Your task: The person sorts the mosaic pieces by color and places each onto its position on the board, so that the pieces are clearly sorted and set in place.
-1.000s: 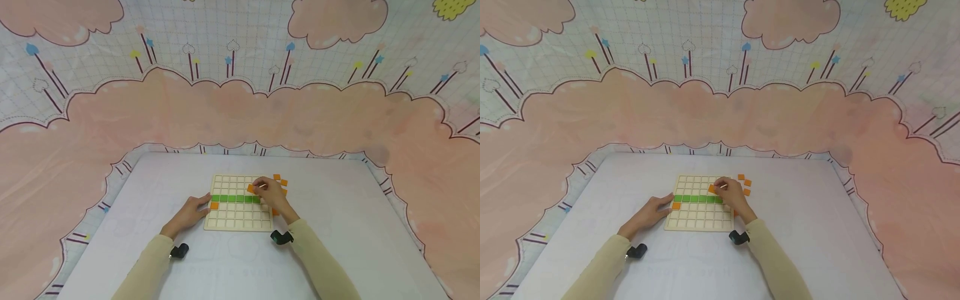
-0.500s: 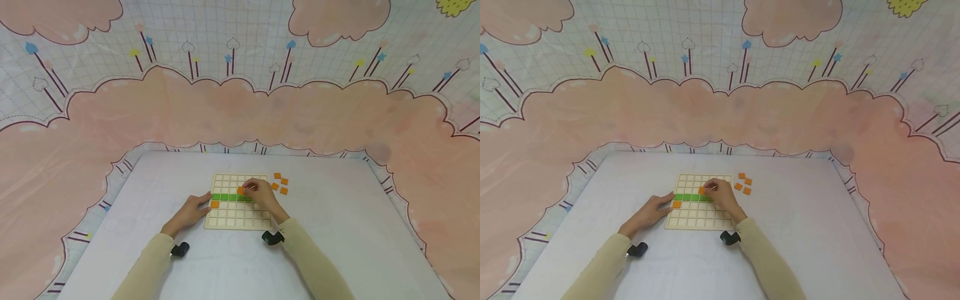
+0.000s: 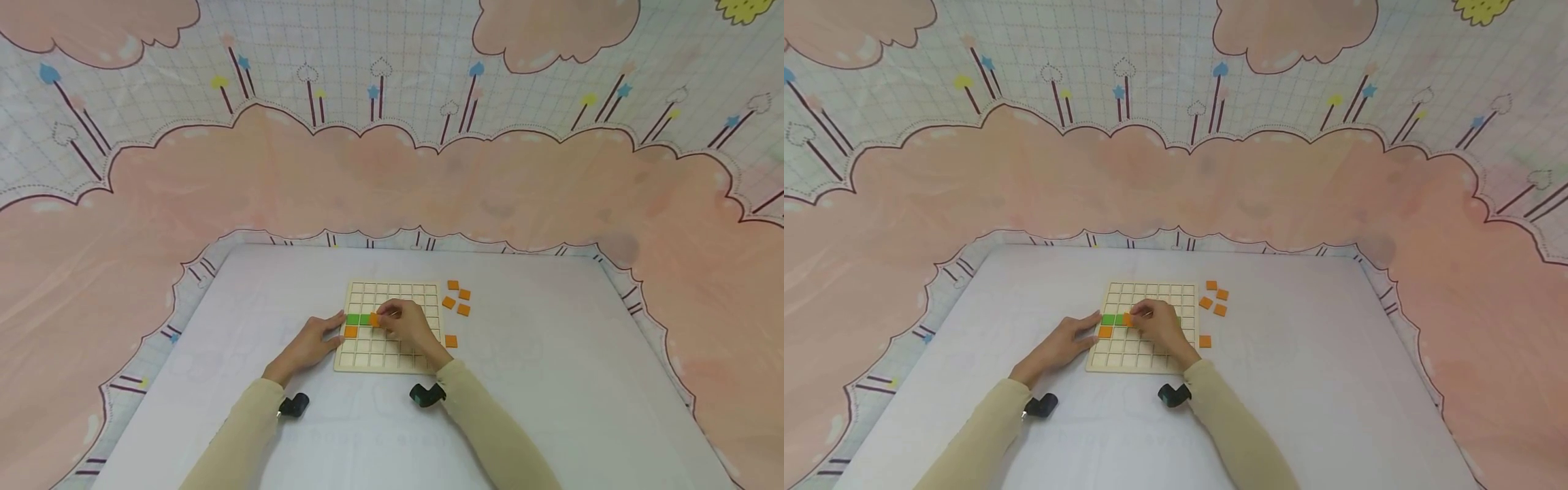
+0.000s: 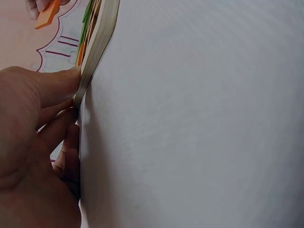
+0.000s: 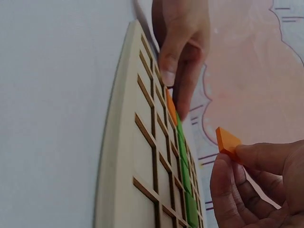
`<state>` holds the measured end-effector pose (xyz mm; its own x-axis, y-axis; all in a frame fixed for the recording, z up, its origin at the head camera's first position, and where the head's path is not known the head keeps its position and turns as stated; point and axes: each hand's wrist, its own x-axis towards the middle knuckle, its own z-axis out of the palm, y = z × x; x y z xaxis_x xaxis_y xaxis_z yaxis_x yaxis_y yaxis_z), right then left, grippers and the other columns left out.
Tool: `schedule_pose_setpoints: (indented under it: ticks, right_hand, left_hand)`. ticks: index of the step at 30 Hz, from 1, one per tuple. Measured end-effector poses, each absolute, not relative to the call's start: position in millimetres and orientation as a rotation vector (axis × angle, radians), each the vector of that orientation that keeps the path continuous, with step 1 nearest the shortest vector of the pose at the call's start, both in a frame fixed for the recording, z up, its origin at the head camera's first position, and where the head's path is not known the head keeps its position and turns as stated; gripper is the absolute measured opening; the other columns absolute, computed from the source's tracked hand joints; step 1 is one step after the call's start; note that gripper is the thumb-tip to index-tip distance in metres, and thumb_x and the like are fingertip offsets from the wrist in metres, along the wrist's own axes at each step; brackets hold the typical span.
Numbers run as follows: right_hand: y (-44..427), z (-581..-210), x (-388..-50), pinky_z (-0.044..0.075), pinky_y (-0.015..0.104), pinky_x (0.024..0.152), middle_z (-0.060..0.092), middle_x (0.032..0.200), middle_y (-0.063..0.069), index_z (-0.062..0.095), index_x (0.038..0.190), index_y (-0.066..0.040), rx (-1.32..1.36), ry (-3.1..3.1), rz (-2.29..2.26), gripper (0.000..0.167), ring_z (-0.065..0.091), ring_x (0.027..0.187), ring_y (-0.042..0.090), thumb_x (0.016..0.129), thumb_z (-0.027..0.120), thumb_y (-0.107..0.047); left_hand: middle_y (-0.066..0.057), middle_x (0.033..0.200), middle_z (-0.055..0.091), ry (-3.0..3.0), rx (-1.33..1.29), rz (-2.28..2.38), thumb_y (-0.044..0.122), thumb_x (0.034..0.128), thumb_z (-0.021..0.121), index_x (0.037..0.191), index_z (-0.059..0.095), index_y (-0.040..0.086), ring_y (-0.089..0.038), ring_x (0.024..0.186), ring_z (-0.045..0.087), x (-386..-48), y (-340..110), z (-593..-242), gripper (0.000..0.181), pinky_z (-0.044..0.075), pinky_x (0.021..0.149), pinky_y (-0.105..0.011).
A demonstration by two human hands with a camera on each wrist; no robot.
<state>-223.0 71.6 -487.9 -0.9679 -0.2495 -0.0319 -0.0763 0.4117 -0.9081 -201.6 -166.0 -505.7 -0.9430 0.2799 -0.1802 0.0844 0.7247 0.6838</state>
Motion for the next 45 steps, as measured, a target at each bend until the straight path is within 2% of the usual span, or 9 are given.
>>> schedule_pose_setpoints:
  ticks: [4, 10, 17, 26, 37, 45]
  right_hand:
    - [65.7, -494.3, -221.1, 0.058, 0.025, 0.061, 0.074, 0.091, 0.009, 0.071, 0.098, -0.007, -0.277, 2.477, -1.589, 0.009, 0.064, 0.066, 0.011, 0.090, 0.068, -0.007]
    - [57.3, -499.2, -217.3, 0.055, 0.022, 0.062, 0.073, 0.088, 0.003, 0.072, 0.099, -0.008, -0.260, 2.516, -1.536, 0.009, 0.063, 0.070, 0.009, 0.091, 0.069, -0.011]
    - [50.8, -500.0, -217.3, 0.052, 0.023, 0.072, 0.073, 0.094, 0.000, 0.073, 0.096, -0.013, -0.287, 2.583, -1.461, 0.007, 0.061, 0.080, 0.009, 0.090, 0.070, -0.012]
    - [48.7, -505.6, -216.4, 0.053, 0.025, 0.074, 0.073, 0.092, 0.000, 0.074, 0.095, -0.013, -0.297, 2.620, -1.415, 0.007, 0.061, 0.080, 0.008, 0.090, 0.070, -0.012]
    - [47.6, -505.5, -215.8, 0.053, 0.021, 0.071, 0.074, 0.089, 0.002, 0.075, 0.093, -0.011, -0.381, 2.646, -1.379, 0.006, 0.064, 0.078, 0.008, 0.089, 0.071, -0.010]
    - [47.7, -507.1, -218.1, 0.053, 0.022, 0.073, 0.073, 0.092, 0.000, 0.074, 0.095, -0.013, -0.365, 2.639, -1.370, 0.009, 0.062, 0.080, 0.007, 0.088, 0.070, -0.010]
  left_hand:
    - [-0.001, 0.160, 0.033, 2.657, 0.278, 1.032, 0.018, 0.0965, 0.062, 0.148, 0.042, 0.011, -0.035, 0.139, 0.035, -200.5, -166.4, -505.6, 0.056, 0.025, 0.118, -0.058]
    - [0.000, 0.160, 0.034, 2.653, 0.277, 1.011, 0.020, 0.0965, 0.062, 0.149, 0.041, 0.014, -0.033, 0.137, 0.037, -201.7, -166.6, -505.6, 0.057, 0.027, 0.118, -0.058]
    - [-0.002, 0.159, 0.034, 2.673, 0.340, 1.007, 0.019, 0.0968, 0.062, 0.149, 0.041, 0.012, -0.037, 0.143, 0.032, -203.8, -169.0, -505.8, 0.057, 0.025, 0.118, -0.058]
    - [-0.002, 0.159, 0.034, 2.661, 0.332, 1.015, 0.018, 0.0970, 0.061, 0.149, 0.041, 0.012, -0.037, 0.144, 0.031, -201.4, -167.8, -507.0, 0.056, 0.025, 0.119, -0.058]
    - [-0.003, 0.159, 0.035, 2.669, 0.333, 1.025, 0.018, 0.0963, 0.062, 0.148, 0.042, 0.011, -0.036, 0.139, 0.036, -200.2, -167.7, -505.4, 0.056, 0.028, 0.117, -0.059]
    - [-0.004, 0.159, 0.035, 2.676, 0.355, 1.026, 0.019, 0.0964, 0.062, 0.148, 0.042, 0.011, -0.037, 0.137, 0.037, -203.3, -169.1, -507.6, 0.056, 0.028, 0.116, -0.060]
